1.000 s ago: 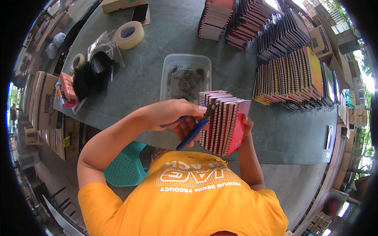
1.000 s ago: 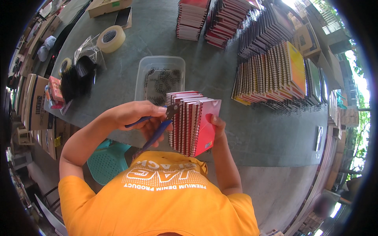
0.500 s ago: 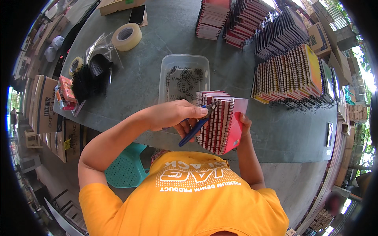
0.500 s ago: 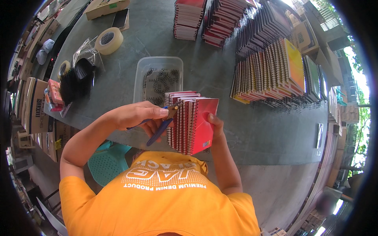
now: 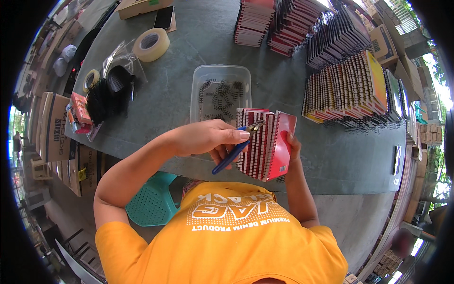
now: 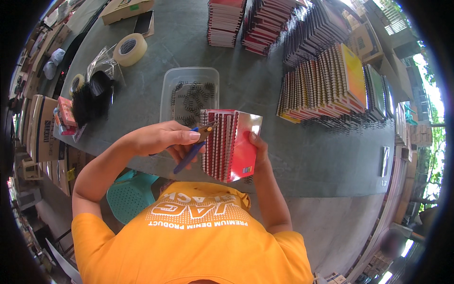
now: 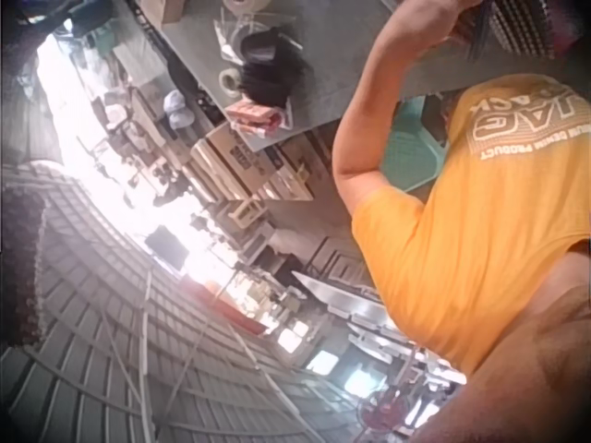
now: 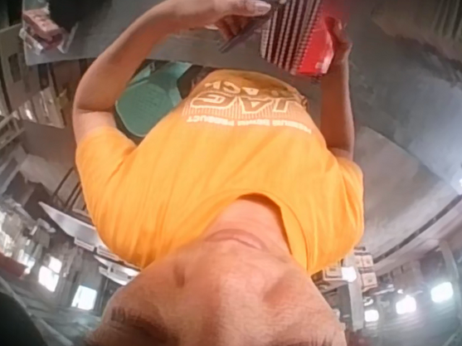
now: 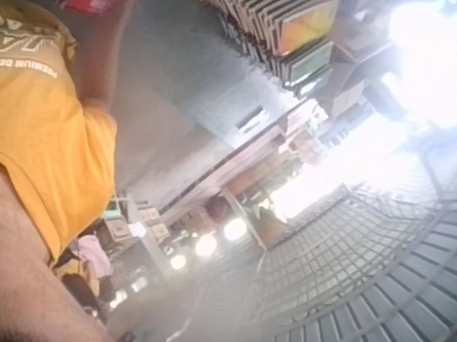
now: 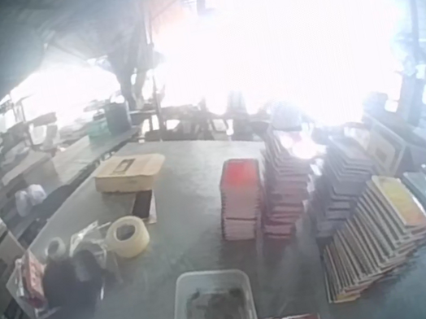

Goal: The person uses blue-handled pliers to trim the metal spiral coils on red notebooks, then stacks the trimmed notebooks into piles on a workbench.

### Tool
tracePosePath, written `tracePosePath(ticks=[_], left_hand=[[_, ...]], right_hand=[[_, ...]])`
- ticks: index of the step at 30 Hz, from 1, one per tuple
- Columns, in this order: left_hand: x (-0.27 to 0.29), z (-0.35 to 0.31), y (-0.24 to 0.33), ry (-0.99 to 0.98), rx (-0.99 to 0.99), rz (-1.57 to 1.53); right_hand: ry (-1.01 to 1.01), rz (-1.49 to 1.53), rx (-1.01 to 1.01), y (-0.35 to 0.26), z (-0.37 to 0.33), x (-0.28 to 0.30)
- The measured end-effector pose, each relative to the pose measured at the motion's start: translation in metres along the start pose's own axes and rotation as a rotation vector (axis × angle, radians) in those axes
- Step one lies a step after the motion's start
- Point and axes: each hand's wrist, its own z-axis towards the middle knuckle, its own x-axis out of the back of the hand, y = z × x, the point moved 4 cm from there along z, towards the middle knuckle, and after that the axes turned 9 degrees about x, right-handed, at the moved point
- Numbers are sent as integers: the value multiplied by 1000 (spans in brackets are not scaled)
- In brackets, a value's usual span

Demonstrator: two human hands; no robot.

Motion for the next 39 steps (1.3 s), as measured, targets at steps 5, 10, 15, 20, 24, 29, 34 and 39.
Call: tracePosePath(ticks=[5, 10, 15, 20, 24, 29, 34, 39], left_hand=[[-4, 8, 1, -133, 0, -140], [-9, 9, 1, -198, 75, -282], [-11, 4, 2, 10, 30, 33], [-38, -21, 15, 804, -323, 1008], [-12, -60, -3, 752, -222, 788], [87, -80, -134, 1444, -117, 522], [97, -59, -182, 1723, -50, 1125], [-12, -36, -30, 1030, -738, 824]], right_hand=[[-194, 78, -109, 1, -1, -24], [-253, 85, -108, 3, -4, -28], [-212, 9, -56, 3, -9, -28], [-119, 84, -85, 9, -21, -11], [-144, 166, -37, 3, -34, -6], [-142, 213, -145, -6, -68, 11], [-6, -247, -342, -6, -105, -2], [-213, -1007, -621, 23, -92, -40]])
